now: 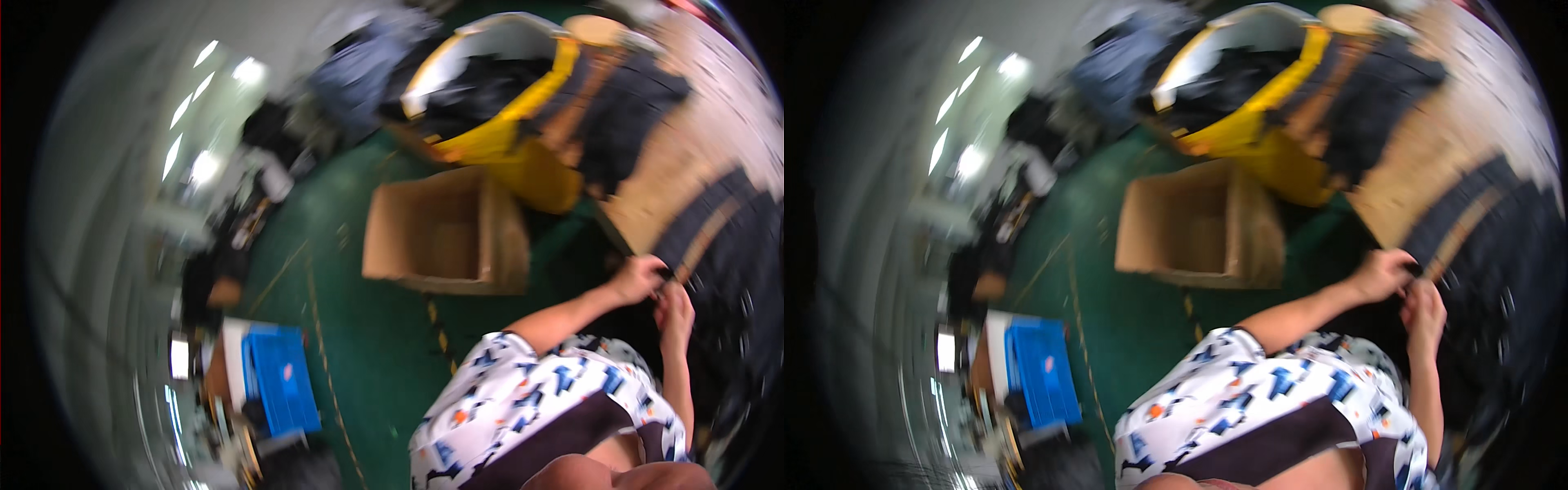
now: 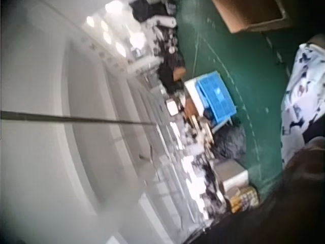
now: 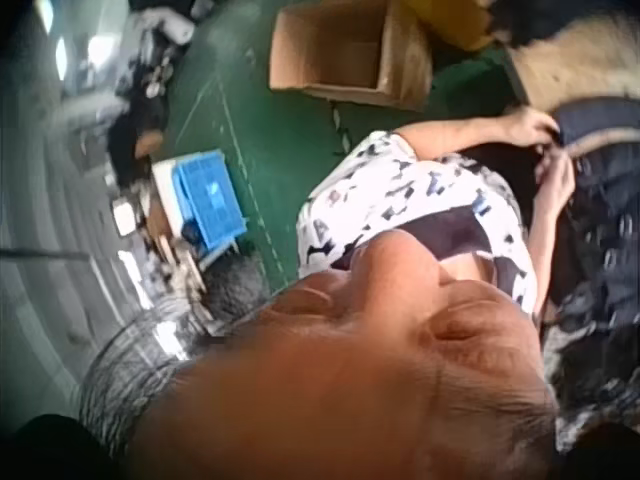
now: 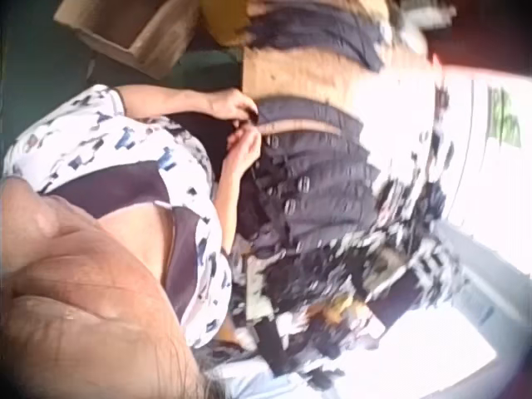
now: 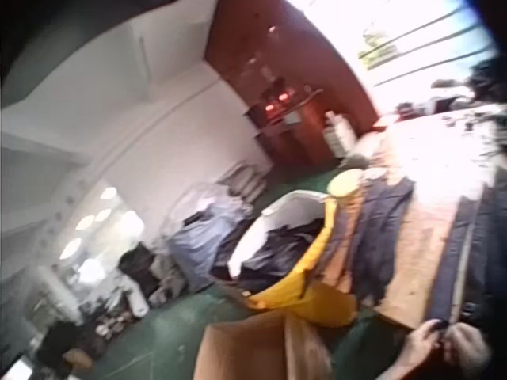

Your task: The person picks up padded black straps and inserts plastic buckles onto the webbing loops by hand, arranging the completed strap assemblies on a workbench.

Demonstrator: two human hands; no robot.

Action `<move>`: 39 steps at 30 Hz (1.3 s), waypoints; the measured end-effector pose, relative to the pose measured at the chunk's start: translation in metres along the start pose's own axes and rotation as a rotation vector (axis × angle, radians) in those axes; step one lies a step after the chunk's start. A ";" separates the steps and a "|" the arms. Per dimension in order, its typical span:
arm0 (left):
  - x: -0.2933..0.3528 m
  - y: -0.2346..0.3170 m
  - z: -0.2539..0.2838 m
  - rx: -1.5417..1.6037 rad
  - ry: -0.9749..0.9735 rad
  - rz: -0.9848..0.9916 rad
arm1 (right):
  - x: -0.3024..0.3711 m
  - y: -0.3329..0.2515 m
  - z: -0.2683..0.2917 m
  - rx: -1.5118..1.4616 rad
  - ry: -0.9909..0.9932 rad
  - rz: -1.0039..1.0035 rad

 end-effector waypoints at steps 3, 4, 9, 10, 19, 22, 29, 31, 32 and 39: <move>0.001 0.006 -0.009 -0.364 0.031 -0.349 | -0.001 0.009 0.019 -0.303 -0.131 -0.292; 0.003 0.019 -0.009 -0.316 -0.066 -0.241 | -0.008 0.015 0.024 -0.340 -0.095 -0.342; 0.005 0.002 0.000 -0.488 0.066 -0.374 | -0.027 0.022 0.029 -0.617 -0.252 -0.533; 0.004 0.003 0.004 -0.419 0.094 -0.284 | -0.033 0.025 0.036 -0.600 -0.347 -0.540; -0.001 -0.005 0.004 -0.168 0.017 0.102 | -0.057 0.002 0.022 0.138 -0.174 0.075; -0.002 -0.007 -0.012 0.014 -0.011 0.061 | -0.054 -0.009 0.020 0.343 0.050 0.286; 0.003 0.012 -0.017 0.171 -0.064 0.088 | -0.019 -0.026 0.013 0.715 0.060 0.570; 0.008 0.012 0.008 0.125 -0.009 0.145 | -0.016 -0.035 -0.014 0.737 -0.074 0.564; 0.014 0.003 0.015 0.154 0.038 0.141 | -0.012 -0.038 -0.025 0.779 -0.095 0.419; 0.012 0.008 0.000 0.237 -0.186 0.224 | -0.009 -0.031 -0.005 0.317 0.103 0.250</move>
Point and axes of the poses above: each hand's wrist, its own x-axis away from the middle knuckle, its own z-axis out of the back of the hand, y = z × x, the point moved 2 cm from there along -x, towards the middle knuckle, and after that the axes turned 5 degrees about -x, right-handed, at the moved point
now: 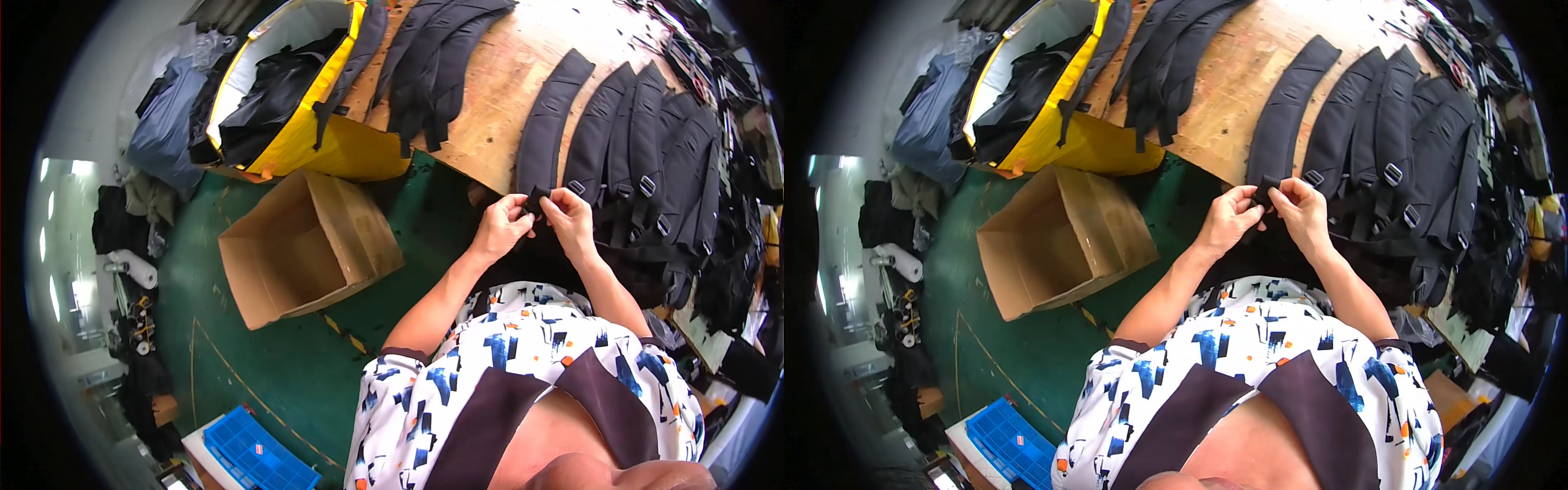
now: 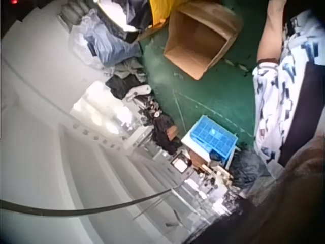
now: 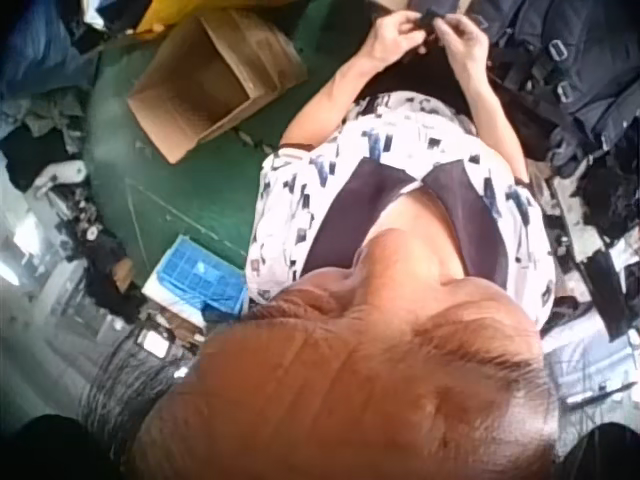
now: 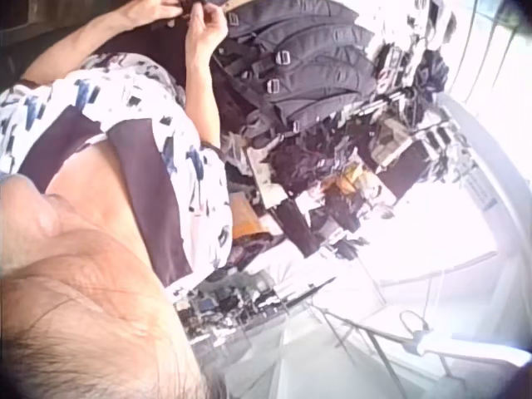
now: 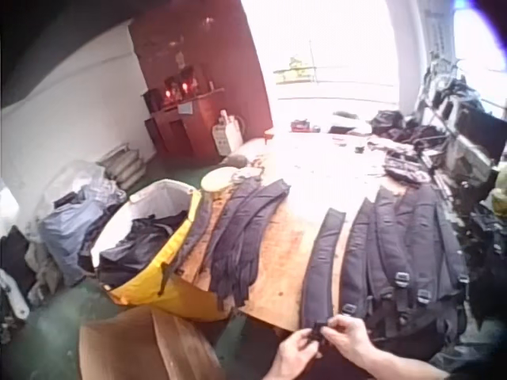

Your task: The person picks up padded black straps and inserts plastic buckles onto the webbing loops by hand, arranging the completed strap assemblies on a workbench.

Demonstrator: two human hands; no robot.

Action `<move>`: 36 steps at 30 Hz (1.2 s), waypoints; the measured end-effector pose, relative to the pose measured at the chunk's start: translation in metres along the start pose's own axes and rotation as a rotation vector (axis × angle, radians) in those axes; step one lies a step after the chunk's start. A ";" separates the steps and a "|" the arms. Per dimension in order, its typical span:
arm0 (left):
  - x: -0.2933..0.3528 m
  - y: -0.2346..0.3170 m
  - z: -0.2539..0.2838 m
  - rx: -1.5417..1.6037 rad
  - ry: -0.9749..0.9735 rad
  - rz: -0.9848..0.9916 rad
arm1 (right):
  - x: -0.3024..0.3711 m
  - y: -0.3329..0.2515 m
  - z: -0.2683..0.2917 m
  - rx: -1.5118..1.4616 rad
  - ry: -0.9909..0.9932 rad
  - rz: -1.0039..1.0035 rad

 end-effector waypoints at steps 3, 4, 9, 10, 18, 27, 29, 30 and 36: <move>-0.003 -0.003 -0.004 -0.038 -0.015 -0.012 | 0.000 -0.001 0.003 -0.053 0.047 -0.026; -0.003 -0.003 -0.005 -0.075 -0.011 -0.010 | -0.001 0.002 0.004 -0.074 0.052 0.017; 0.000 -0.009 -0.004 -0.055 -0.014 0.021 | 0.008 0.002 0.006 0.192 0.050 0.287; 0.001 -0.009 -0.005 -0.005 -0.012 0.015 | 0.009 0.003 0.007 0.192 0.051 0.289; 0.005 0.000 -0.007 -0.101 -0.029 0.023 | 0.015 0.001 0.011 0.346 -0.028 0.303; 0.002 0.002 -0.008 -0.190 -0.029 0.013 | 0.020 -0.012 0.012 0.584 0.007 0.521; 0.002 0.001 -0.007 -0.204 -0.024 0.006 | 0.021 -0.014 0.012 0.632 -0.029 0.563; 0.002 0.002 -0.006 -0.208 -0.020 0.009 | 0.022 -0.016 0.012 0.680 -0.067 0.606; 0.002 0.001 -0.007 -0.230 -0.031 0.039 | 0.025 -0.026 0.009 0.920 0.014 0.630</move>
Point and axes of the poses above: each hand's wrist, its own x-axis away from the middle knuckle, its own z-axis out of the back of the hand, y = z × x, the point moved 2 cm from there along -x, towards the middle knuckle, and after that the axes turned 5 degrees about -x, right-handed, at the moved point
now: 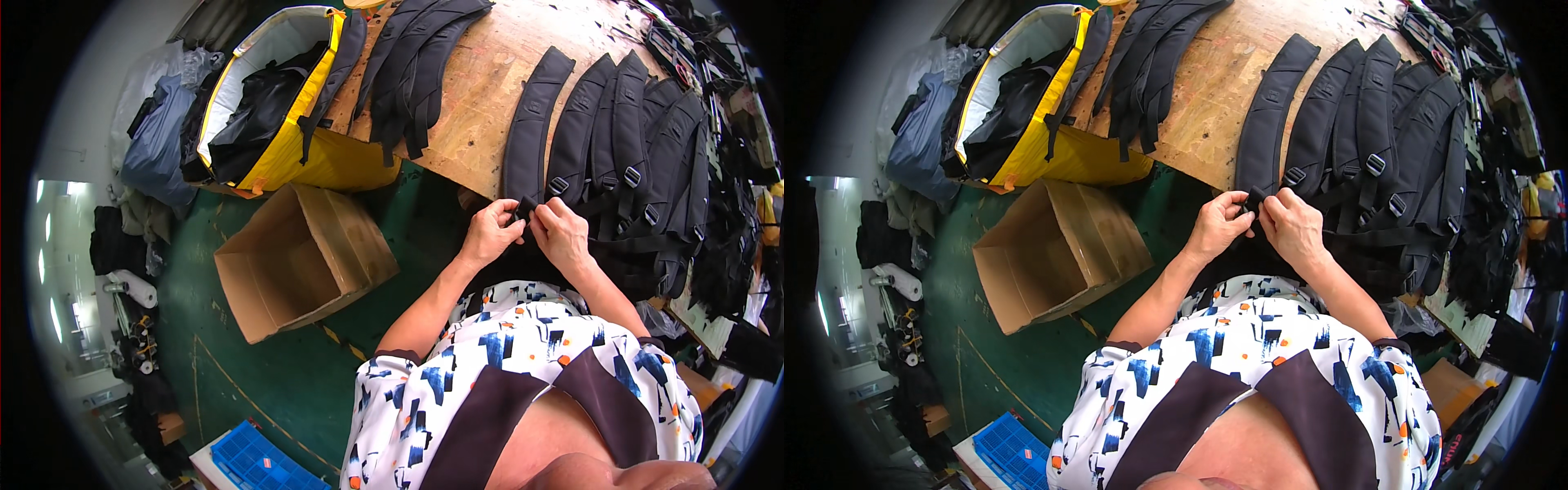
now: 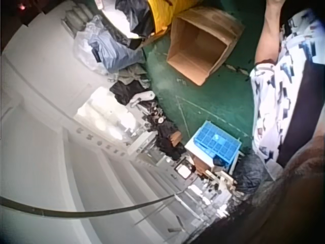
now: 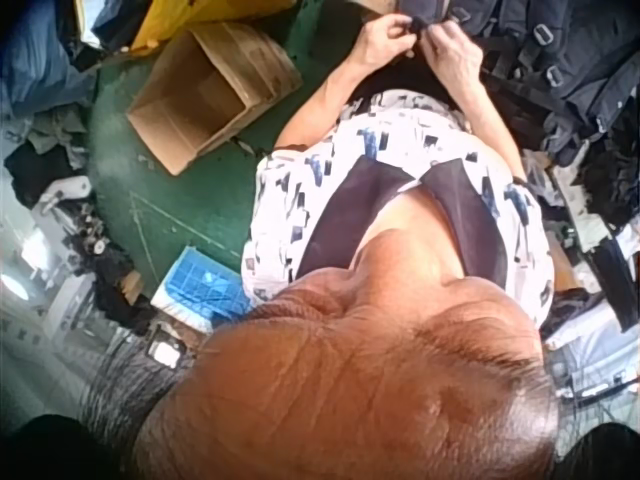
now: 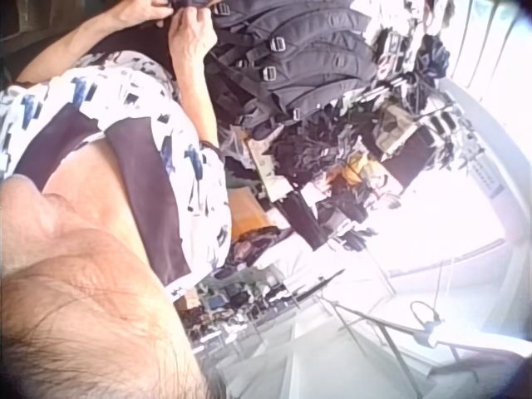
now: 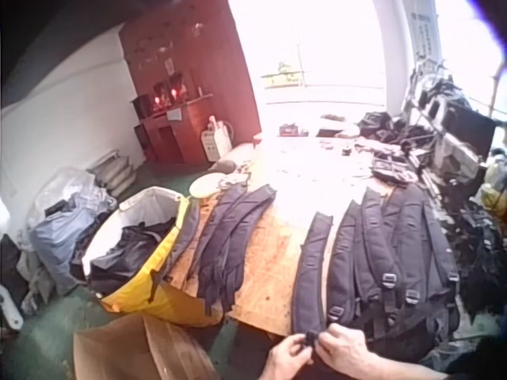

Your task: The person picks up padded black straps and inserts plastic buckles onto the webbing loops by hand, arranging the completed strap assemblies on a workbench.

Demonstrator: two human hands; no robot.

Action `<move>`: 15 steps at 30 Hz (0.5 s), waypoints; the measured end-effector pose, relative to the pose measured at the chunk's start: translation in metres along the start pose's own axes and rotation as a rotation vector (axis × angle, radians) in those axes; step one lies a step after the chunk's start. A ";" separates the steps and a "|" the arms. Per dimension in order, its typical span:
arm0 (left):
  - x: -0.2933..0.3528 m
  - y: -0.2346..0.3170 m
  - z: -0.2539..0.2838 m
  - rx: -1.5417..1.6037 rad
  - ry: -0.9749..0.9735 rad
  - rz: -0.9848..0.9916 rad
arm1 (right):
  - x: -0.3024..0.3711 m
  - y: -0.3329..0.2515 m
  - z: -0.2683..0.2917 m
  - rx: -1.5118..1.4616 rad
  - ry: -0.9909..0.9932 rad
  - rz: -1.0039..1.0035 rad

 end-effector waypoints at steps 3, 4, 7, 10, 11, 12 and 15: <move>0.000 0.000 0.000 0.140 -0.014 0.029 | 0.001 0.004 -0.003 -0.009 -0.002 -0.007; -0.001 0.000 0.000 0.255 -0.026 0.053 | 0.001 0.006 -0.003 -0.008 -0.001 -0.007; -0.001 0.000 0.002 0.422 -0.085 0.059 | 0.002 0.009 -0.005 -0.207 0.010 -0.044; -0.003 -0.001 0.002 0.347 -0.097 0.051 | 0.003 0.012 -0.010 -0.252 0.044 -0.090; -0.003 -0.001 0.002 0.347 -0.098 0.051 | 0.003 0.011 -0.011 -0.202 0.066 -0.080; -0.003 -0.001 0.001 0.319 -0.086 0.049 | 0.004 0.010 -0.012 -0.152 0.088 -0.070; -0.002 -0.002 0.001 0.314 -0.068 0.048 | 0.003 0.007 -0.010 -0.098 0.043 -0.036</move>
Point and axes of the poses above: each hand's wrist, its own x-axis away from the middle knuckle, its own z-axis out of the back of the hand, y = z × x, the point moved 2 cm from there along -x, towards the middle knuckle, and after that the axes turned 5 degrees about -x, right-handed, at the moved point
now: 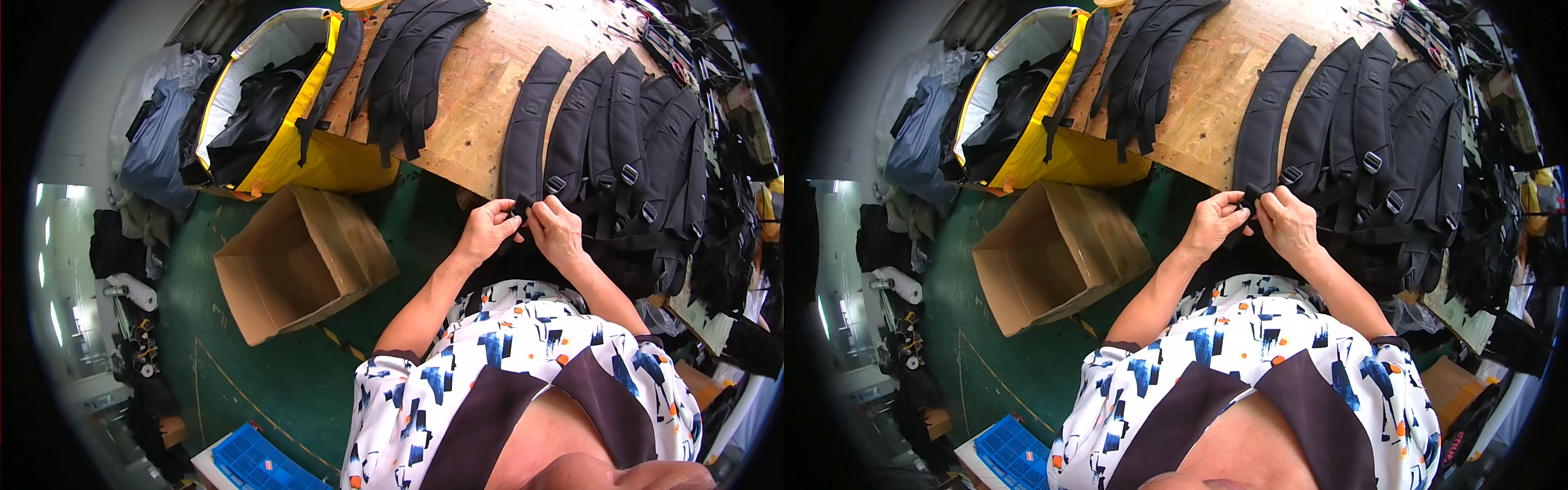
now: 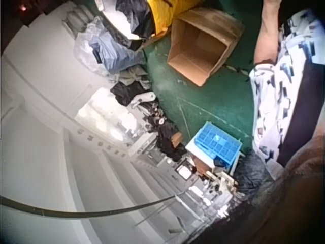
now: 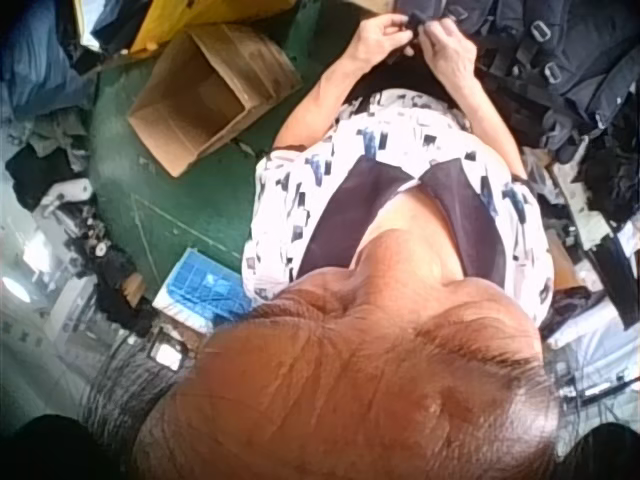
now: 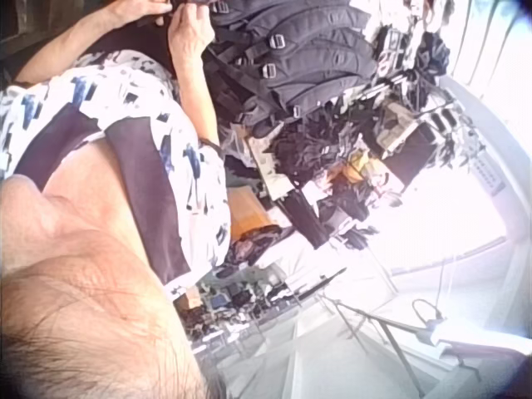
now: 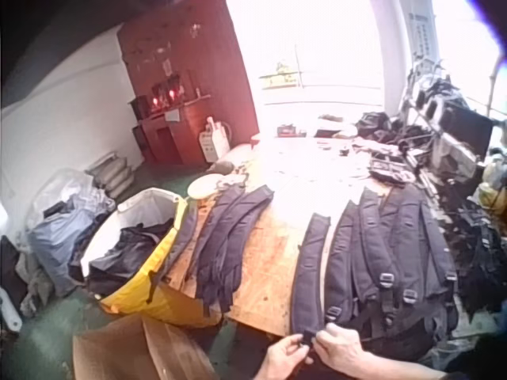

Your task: The person picks up padded black straps and inserts plastic buckles onto the webbing loops by hand, arranging the completed strap assemblies on a workbench.

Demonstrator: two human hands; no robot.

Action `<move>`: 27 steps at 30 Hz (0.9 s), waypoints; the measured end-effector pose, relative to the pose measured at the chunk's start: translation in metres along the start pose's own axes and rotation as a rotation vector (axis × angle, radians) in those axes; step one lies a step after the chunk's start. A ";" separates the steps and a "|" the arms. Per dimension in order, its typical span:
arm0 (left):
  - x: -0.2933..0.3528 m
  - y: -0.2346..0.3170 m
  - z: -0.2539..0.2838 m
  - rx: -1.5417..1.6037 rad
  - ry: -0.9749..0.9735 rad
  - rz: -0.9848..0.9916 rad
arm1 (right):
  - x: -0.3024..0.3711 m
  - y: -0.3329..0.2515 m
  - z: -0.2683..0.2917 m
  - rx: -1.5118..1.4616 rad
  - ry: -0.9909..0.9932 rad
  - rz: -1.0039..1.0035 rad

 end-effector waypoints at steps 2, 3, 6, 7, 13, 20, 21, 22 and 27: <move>0.001 0.000 0.001 0.022 0.008 -0.001 | 0.002 0.001 0.000 -0.054 -0.030 -0.021; 0.000 -0.001 0.001 0.078 0.011 0.007 | 0.003 0.002 -0.001 -0.105 -0.060 -0.043; -0.001 0.000 0.000 0.133 0.011 0.008 | 0.004 0.004 -0.003 -0.280 -0.044 -0.131; -0.001 -0.001 -0.001 0.130 0.009 0.003 | 0.003 0.004 -0.002 -0.280 -0.047 -0.129; -0.002 0.002 -0.002 -0.070 0.020 -0.031 | -0.002 0.006 -0.003 -0.295 -0.052 -0.226; -0.001 -0.003 0.001 -0.057 0.045 -0.026 | -0.004 0.006 0.001 -0.335 -0.164 -0.290; -0.001 0.000 0.000 0.000 0.041 -0.025 | -0.004 0.007 0.001 -0.361 -0.132 -0.306; -0.001 0.002 0.000 0.056 0.038 -0.025 | -0.004 0.006 0.000 -0.361 -0.132 -0.305; -0.001 0.002 -0.002 -0.027 0.025 0.004 | -0.004 0.008 -0.003 -0.505 0.065 -0.402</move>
Point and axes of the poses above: each hand's wrist, its own x-axis away from the middle knuckle, its own z-axis out of the back of the hand, y = z × x, the point moved 2 cm from there along -x, towards the middle knuckle, and after that the axes turned 5 degrees about -x, right-handed, at the moved point
